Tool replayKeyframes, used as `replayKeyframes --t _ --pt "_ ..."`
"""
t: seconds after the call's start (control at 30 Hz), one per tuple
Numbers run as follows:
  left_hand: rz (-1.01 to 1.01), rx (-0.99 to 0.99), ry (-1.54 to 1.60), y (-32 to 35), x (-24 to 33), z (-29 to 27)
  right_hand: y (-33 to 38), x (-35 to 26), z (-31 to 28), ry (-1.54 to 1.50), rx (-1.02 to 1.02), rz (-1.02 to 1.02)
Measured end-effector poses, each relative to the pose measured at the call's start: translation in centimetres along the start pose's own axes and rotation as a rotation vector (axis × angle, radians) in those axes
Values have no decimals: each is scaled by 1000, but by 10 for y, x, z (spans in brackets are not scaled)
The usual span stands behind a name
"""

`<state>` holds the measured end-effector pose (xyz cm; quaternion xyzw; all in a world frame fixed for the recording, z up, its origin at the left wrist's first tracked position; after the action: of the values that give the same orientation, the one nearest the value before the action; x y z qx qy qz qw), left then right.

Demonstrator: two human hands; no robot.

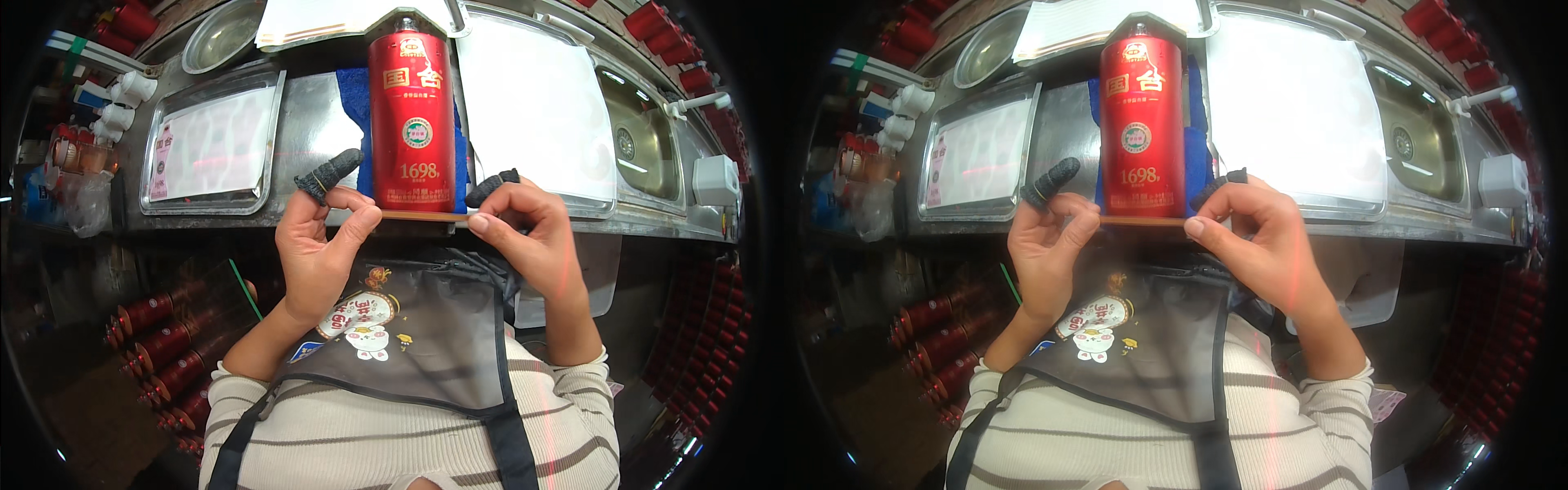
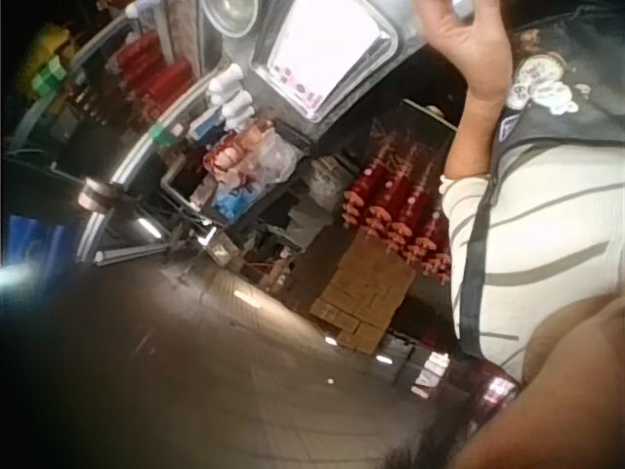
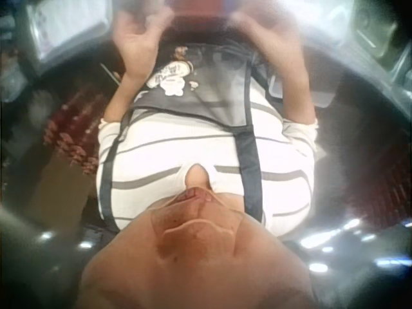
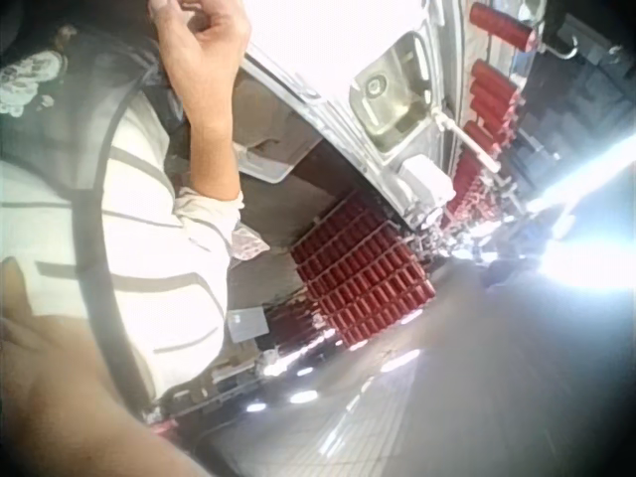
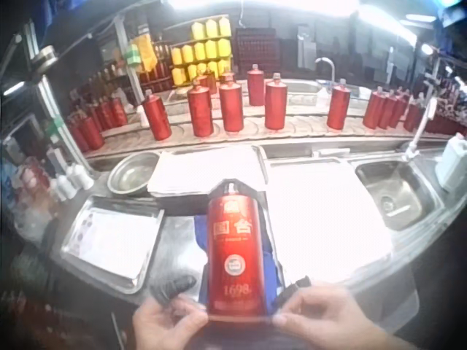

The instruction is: The person picks a red cylindrical bottle, wipes it with a blue cloth, and applies a gold circular label to the top. They smooth the label, peel off a backing strip, and place the bottle back on the tray. The person repeats this process with another bottle.

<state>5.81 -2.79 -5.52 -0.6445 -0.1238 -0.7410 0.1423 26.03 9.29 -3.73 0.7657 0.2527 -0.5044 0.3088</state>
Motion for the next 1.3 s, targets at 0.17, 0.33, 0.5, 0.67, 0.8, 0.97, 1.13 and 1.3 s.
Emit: replayKeyframes --t 0.17,0.33,0.5,0.67,0.8,0.97,1.13,1.3 --pt "95 54 -44 1 -16 -7 -8 20 19 -358 26 76" --pt "60 61 8 -3 -21 -6 -9 23 22 -352 44 64" --pt "39 54 26 -3 -25 -5 -10 22 24 -365 52 56" --pt "21 54 15 -4 -28 -6 -11 25 26 -294 85 57" --pt "7 54 17 -5 -28 -7 -12 27 28 -278 84 69" --pt "25 43 6 -5 -29 -7 -12 29 29 -243 112 41" --pt "28 43 -10 -6 -29 -7 -12 29 29 -225 116 44" --pt "7 36 -13 -6 -29 -8 -11 26 28 -172 124 36"
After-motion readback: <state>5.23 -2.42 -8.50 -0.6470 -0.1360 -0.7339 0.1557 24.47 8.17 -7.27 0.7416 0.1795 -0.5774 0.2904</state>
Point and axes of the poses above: each hand's wrist, its own y-axis away from the middle knuckle, its own z-axis out of the palm, x = y × z, the point moved 6 cm from there along -y, towards the middle knuckle, and after that the axes turned 7 degrees about -x, right-handed, at the moved point
